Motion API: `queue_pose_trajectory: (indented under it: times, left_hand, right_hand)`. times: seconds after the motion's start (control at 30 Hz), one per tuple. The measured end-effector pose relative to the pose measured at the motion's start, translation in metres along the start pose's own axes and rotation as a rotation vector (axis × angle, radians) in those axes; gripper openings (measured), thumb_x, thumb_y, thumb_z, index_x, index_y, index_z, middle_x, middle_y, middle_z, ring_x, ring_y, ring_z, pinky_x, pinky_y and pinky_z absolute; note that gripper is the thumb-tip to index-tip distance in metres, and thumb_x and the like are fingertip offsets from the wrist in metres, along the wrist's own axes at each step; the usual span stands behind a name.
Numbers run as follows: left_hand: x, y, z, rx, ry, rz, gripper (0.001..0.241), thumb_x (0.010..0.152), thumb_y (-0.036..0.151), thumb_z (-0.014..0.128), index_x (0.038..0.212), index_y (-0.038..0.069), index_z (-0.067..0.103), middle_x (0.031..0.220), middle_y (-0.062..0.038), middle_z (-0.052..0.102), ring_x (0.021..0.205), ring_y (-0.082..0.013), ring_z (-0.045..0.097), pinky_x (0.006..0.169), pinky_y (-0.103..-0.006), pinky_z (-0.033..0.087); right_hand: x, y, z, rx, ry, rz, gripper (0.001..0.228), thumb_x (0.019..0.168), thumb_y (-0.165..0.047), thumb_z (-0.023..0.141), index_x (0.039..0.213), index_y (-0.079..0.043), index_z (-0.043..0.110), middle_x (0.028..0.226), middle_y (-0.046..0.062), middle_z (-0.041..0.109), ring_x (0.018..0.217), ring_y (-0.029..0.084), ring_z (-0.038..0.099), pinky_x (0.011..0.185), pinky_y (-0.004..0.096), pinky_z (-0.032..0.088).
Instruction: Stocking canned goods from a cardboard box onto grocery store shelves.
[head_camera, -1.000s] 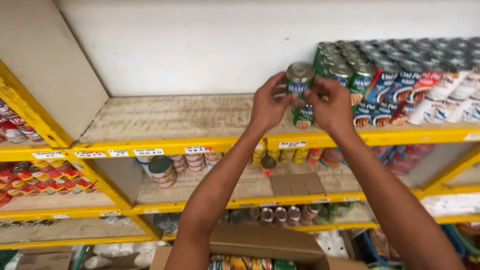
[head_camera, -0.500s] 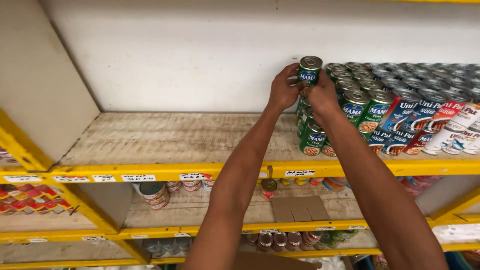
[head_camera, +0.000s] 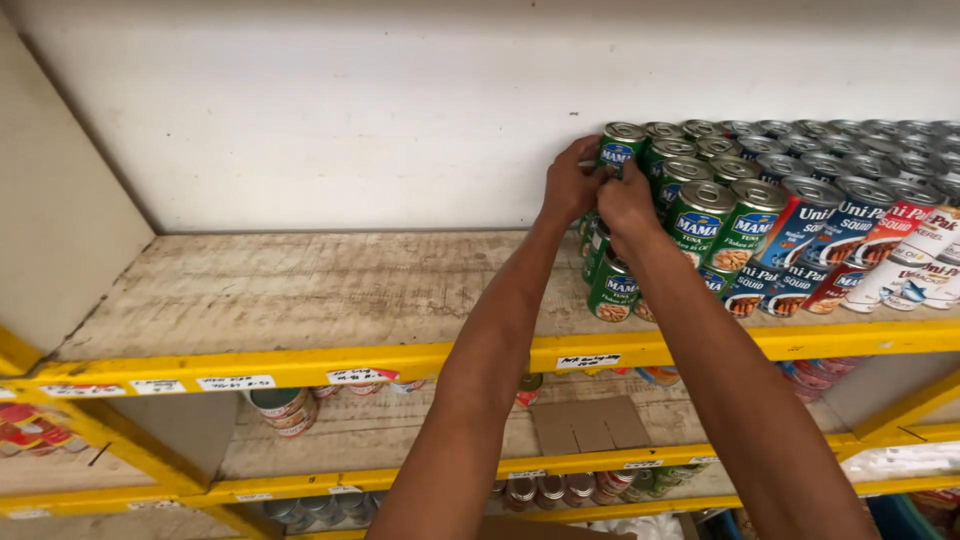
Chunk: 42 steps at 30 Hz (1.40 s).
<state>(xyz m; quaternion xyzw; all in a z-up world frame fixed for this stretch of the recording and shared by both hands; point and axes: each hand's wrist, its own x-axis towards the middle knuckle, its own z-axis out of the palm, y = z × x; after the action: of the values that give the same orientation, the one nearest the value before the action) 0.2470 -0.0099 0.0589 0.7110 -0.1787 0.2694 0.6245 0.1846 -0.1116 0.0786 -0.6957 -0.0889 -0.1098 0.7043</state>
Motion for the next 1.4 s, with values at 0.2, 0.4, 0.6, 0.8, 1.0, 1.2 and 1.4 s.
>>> queue_pose_trajectory:
  times: [0.2, 0.4, 0.6, 0.8, 1.0, 1.2, 1.4]
  left_hand:
    - [0.003, -0.019, 0.01, 0.041, 0.067, 0.075, 0.056, 0.075, 0.007, 0.084, 0.127, 0.004, 0.063, 0.118, -0.018, 0.074, 0.105, -0.0271, 0.075, 0.088, -0.0352, 0.062]
    - [-0.007, -0.001, 0.007, 0.155, 0.1, 0.054, 0.046, 0.075, 0.015, 0.084, 0.115, 0.002, 0.068, 0.104, -0.016, 0.078, 0.094, -0.027, 0.078, 0.082, -0.0356, 0.062]
    - [-0.009, -0.001, 0.006, 0.209, 0.102, -0.005, 0.043, 0.077, 0.022, 0.086, 0.11, 0.001, 0.069, 0.092, -0.015, 0.078, 0.084, -0.0269, 0.077, 0.076, -0.0367, 0.061]
    - [-0.017, 0.013, -0.003, 0.206, 0.136, 0.008, 0.055, 0.077, 0.024, 0.085, 0.122, 0.001, 0.062, 0.101, -0.018, 0.072, 0.083, -0.0262, 0.073, 0.071, -0.0373, 0.06]
    - [-0.047, 0.03, -0.042, 0.379, 0.146, 0.048, 0.04, 0.078, 0.024, 0.083, 0.112, 0.007, 0.07, 0.102, -0.013, 0.076, 0.091, -0.0272, 0.074, 0.08, -0.0387, 0.06]
    - [-0.189, 0.136, -0.108, 0.396, -0.048, 0.1, 0.036, 0.086, 0.022, 0.077, 0.118, 0.008, 0.068, 0.105, -0.012, 0.074, 0.094, -0.0286, 0.073, 0.081, -0.0396, 0.058]
    - [-0.378, 0.152, -0.141, 0.332, -0.084, 0.251, 0.025, 0.098, 0.02, 0.075, 0.119, 0.008, 0.068, 0.117, -0.012, 0.072, 0.113, -0.0337, 0.07, 0.098, -0.0415, 0.057]
  right_hand:
    - [0.009, 0.009, -0.004, -0.009, 0.026, -0.067, 0.071, 0.081, 0.009, 0.04, 0.152, 0.003, 0.042, 0.127, 0.016, 0.063, 0.111, 0.023, 0.059, 0.096, 0.032, 0.048]
    - [0.029, 0.022, -0.015, 0.087, -0.001, -0.017, 0.071, 0.083, 0.008, 0.041, 0.153, 0.006, 0.036, 0.128, 0.02, 0.063, 0.109, 0.023, 0.061, 0.092, 0.033, 0.051]
    - [0.018, 0.012, -0.01, 0.046, 0.045, 0.02, 0.071, 0.083, 0.008, 0.04, 0.154, 0.005, 0.036, 0.126, 0.02, 0.063, 0.105, 0.023, 0.061, 0.087, 0.033, 0.051]
    - [0.004, 0.003, -0.011, 0.066, 0.035, 0.011, 0.062, 0.09, 0.004, 0.045, 0.152, 0.005, 0.037, 0.128, 0.017, 0.063, 0.108, 0.021, 0.063, 0.09, 0.03, 0.052]
    - [-0.093, -0.008, -0.003, -0.124, -0.153, -0.464, 0.051, 0.101, 0.004, 0.052, 0.152, 0.003, 0.044, 0.153, 0.017, 0.053, 0.142, 0.025, 0.051, 0.115, 0.034, 0.042]
    - [-0.298, -0.017, -0.023, -0.15, -0.344, -0.468, 0.059, 0.103, 0.002, 0.054, 0.159, -0.001, 0.034, 0.168, 0.013, 0.034, 0.156, 0.026, 0.032, 0.124, 0.039, 0.031]
    - [-0.43, 0.09, -0.067, -0.058, -0.386, -0.035, 0.045, 0.105, -0.005, 0.055, 0.15, -0.005, 0.047, 0.163, 0.011, 0.043, 0.151, 0.022, 0.043, 0.12, 0.037, 0.038]
